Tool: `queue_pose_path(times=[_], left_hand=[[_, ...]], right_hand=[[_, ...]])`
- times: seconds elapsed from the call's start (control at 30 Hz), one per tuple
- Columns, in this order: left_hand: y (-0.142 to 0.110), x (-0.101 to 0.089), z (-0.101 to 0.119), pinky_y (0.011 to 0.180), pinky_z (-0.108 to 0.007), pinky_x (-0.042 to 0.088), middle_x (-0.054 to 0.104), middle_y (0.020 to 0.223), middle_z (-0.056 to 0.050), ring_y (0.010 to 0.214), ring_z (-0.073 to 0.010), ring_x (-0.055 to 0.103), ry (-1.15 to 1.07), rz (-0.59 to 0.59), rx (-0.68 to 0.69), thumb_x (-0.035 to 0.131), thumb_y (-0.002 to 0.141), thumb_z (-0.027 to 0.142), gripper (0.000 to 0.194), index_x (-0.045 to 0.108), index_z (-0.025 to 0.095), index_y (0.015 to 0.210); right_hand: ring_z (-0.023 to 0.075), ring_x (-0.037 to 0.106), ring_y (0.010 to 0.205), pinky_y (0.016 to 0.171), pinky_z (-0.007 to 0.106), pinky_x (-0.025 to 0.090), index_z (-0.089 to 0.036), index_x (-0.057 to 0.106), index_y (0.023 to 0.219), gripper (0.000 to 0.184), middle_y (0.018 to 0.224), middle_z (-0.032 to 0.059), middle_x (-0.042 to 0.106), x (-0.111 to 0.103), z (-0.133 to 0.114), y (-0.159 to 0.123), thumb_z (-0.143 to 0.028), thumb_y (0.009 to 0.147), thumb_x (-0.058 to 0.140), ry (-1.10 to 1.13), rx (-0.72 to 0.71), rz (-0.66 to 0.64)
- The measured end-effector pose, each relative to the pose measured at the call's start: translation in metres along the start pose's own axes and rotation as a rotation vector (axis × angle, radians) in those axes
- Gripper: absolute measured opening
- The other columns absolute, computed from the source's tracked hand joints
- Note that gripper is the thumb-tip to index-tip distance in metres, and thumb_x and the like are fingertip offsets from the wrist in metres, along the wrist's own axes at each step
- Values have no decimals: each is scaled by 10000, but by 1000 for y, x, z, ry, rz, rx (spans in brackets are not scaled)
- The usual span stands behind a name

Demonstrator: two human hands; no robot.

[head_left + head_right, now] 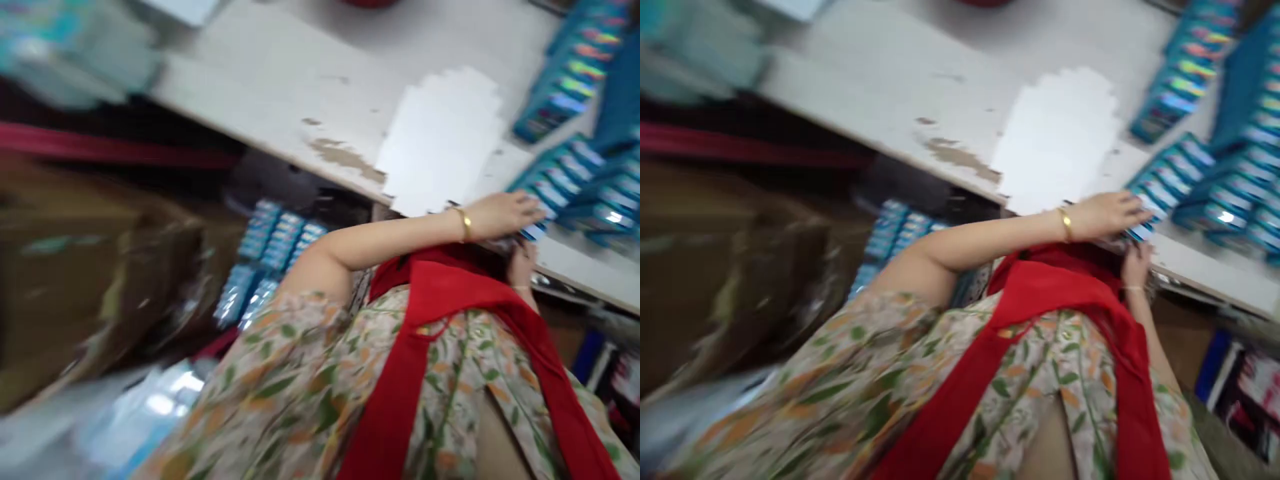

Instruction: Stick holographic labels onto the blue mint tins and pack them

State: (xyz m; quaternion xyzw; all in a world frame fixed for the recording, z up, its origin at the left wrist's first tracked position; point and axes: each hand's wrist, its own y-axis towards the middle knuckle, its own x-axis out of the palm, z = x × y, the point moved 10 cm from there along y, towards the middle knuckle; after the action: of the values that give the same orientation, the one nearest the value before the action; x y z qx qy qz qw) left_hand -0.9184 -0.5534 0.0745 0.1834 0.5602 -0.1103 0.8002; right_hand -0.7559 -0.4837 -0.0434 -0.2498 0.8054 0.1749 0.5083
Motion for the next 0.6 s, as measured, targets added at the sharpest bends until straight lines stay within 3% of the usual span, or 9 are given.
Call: queue_pose_path(times=[0.03,0.13,0.2,0.3,0.4,0.5,0.57,0.6], left_hand=[[13,8,-2,1063,-440,481,520,1480,-198,1334,-289,528,-53,23,-1,471,1003,245,533,403,204,1530],[36,30,-5,1064,-474,483,564,1438,-195,1312,-308,557,-140,31,-70,387,987,113,540,428,177,1522],[33,35,-7,1152,-527,421,497,1540,-167,1423,-318,481,-140,45,-111,331,982,77,564,432,185,1527],[16,36,-8,1294,-559,213,427,1627,-91,1546,-279,342,-142,66,-64,351,1002,121,535,457,229,1515],[3,39,-16,1300,-638,34,527,1555,-96,1546,-304,349,-130,81,-35,423,1022,218,471,500,246,1485],[0,37,-20,1260,-704,-22,541,1534,-138,1526,-344,376,-97,128,4,479,1024,286,511,444,244,1532],[-5,24,-11,1257,-708,21,561,1506,-176,1504,-359,411,-94,226,70,565,995,325,641,342,231,1589],[-8,14,-5,1262,-688,103,576,1488,-189,1482,-359,446,-98,279,96,607,975,313,698,312,223,1601]], right_hand=[[317,614,1125,1081,685,403,-213,614,1192,468,1203,190,695,0,6,-3,-373,919,269,3,70,41],[284,558,1292,1196,719,232,-245,640,1196,423,1281,109,696,6,12,-4,-351,922,336,161,202,126],[280,496,1395,1233,701,155,-251,646,1228,422,1379,96,656,13,6,-5,-353,934,360,225,239,138],[281,402,1495,1261,671,80,-231,618,1324,456,1496,97,580,17,-10,-14,-343,947,387,304,274,137],[297,424,1484,1255,661,141,-207,617,1349,451,1485,115,592,6,-28,-25,-360,965,437,365,228,121],[239,560,1334,1226,503,331,-194,661,1277,423,1363,121,661,-46,-11,-30,-430,978,478,334,213,253],[234,565,1264,1187,461,377,-187,673,1215,413,1270,134,660,-108,38,-39,-463,975,479,247,270,451],[244,565,1233,1140,457,416,-189,674,1181,395,1222,135,658,-146,71,-48,-463,969,484,163,310,581]])
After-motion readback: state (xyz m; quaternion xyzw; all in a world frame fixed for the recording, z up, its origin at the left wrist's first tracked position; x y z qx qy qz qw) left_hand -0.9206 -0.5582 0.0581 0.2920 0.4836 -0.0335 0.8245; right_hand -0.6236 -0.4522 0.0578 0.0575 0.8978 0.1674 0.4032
